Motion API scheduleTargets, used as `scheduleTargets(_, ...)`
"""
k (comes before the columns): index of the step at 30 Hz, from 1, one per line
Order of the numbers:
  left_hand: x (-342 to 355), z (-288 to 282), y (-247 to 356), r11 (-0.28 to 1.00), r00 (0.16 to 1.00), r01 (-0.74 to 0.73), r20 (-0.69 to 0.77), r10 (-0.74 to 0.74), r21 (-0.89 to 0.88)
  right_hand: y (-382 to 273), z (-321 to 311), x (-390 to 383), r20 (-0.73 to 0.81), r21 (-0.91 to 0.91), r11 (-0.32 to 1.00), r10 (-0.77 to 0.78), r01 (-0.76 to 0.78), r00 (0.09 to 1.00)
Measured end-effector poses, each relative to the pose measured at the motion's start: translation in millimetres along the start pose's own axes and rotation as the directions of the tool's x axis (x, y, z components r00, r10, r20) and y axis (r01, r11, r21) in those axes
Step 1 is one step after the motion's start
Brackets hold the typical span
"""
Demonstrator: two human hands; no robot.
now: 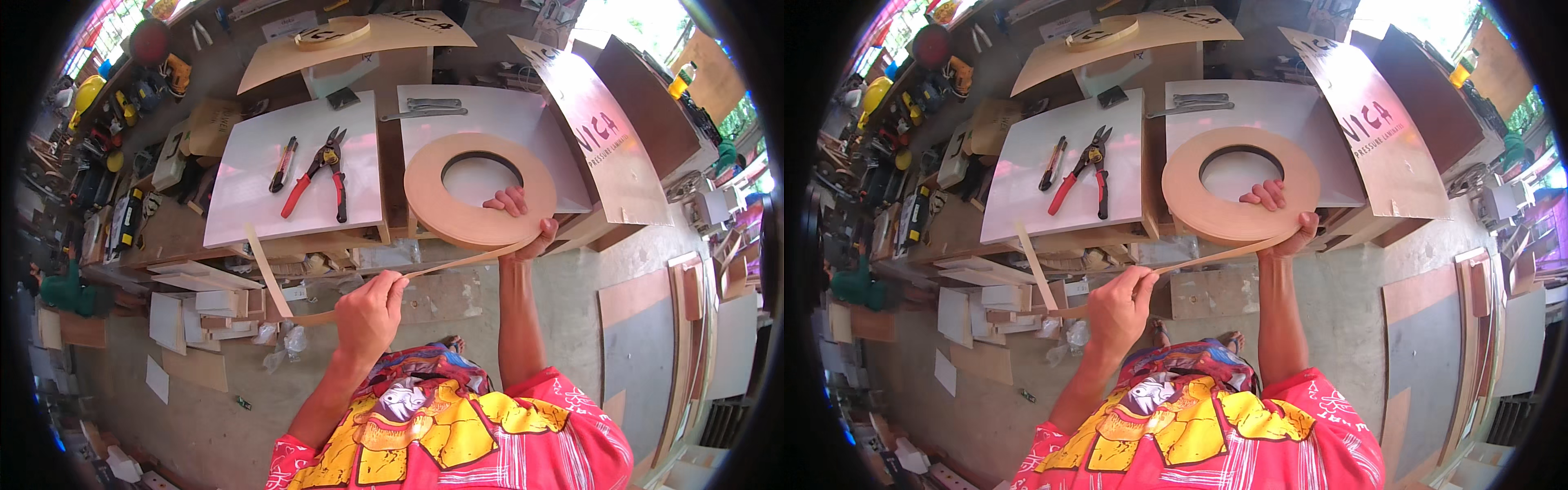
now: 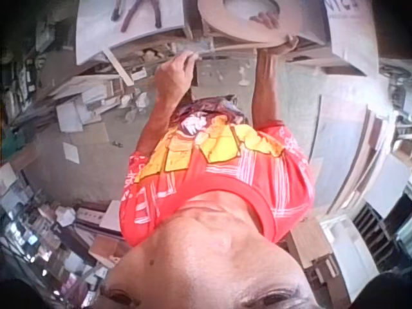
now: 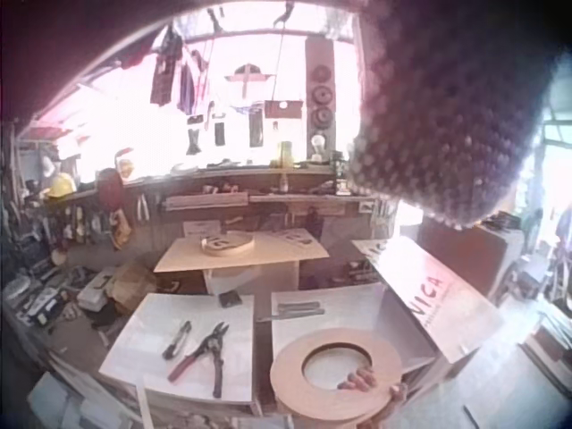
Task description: The person unrolls a strip of thin wood veneer from a roll and cuts it into several short segments using pliers. They repeatedly bend and inspect the veneer before cutting and placing the pieces on the workbench.
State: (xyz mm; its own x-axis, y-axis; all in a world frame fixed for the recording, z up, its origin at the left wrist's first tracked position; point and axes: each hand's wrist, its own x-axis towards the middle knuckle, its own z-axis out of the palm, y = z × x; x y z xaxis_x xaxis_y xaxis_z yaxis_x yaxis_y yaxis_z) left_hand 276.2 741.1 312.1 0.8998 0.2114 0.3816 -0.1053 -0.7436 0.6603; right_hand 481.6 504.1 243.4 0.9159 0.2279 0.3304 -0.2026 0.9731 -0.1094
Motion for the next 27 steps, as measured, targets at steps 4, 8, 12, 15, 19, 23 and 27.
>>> scheduleTargets(4, -11, 6, 0, 0.999, 0.999, 0.008, 0.038, -0.010, 0.033, -6, -12, 18, 0.059, 0.055, 0.998, -0.017, 0.014, 0.998)
scheduleTargets(8, -40, -8, -13, 0.993, 0.992, 0.116, 0.049, -0.117, 0.017, -35, -30, 39, 0.137, -0.034, 0.976, 0.219, -0.216, 0.966)
scheduleTargets(12, -70, -24, -25, 0.987, 0.989, 0.140, 0.055, -0.136, -0.080, -79, -54, 62, 0.012, -0.370, 0.900, 0.253, -0.230, 0.967)
scheduleTargets(15, -98, -36, -36, 0.967, 0.978, 0.210, 0.036, -0.207, -0.142, -103, -70, 79, -0.232, -0.510, 0.841, 0.069, -0.181, 0.970)
scheduleTargets(19, -128, -52, -47, 0.904, 0.942, 0.336, 0.075, -0.328, -0.264, -125, -81, 101, -0.472, -0.409, 0.865, 0.072, -0.290, 0.879)
scheduleTargets(23, -134, -67, -52, 0.902, 0.934, 0.342, 0.199, -0.296, -0.263, -142, -90, 114, -0.446, -0.679, 0.667, -0.042, -0.307, 0.894)
scheduleTargets(27, -133, -68, -48, 0.859, 0.908, 0.404, 0.247, -0.337, -0.314, -151, -111, 119, -0.466, -0.757, 0.563, -0.107, -0.332, 0.878)
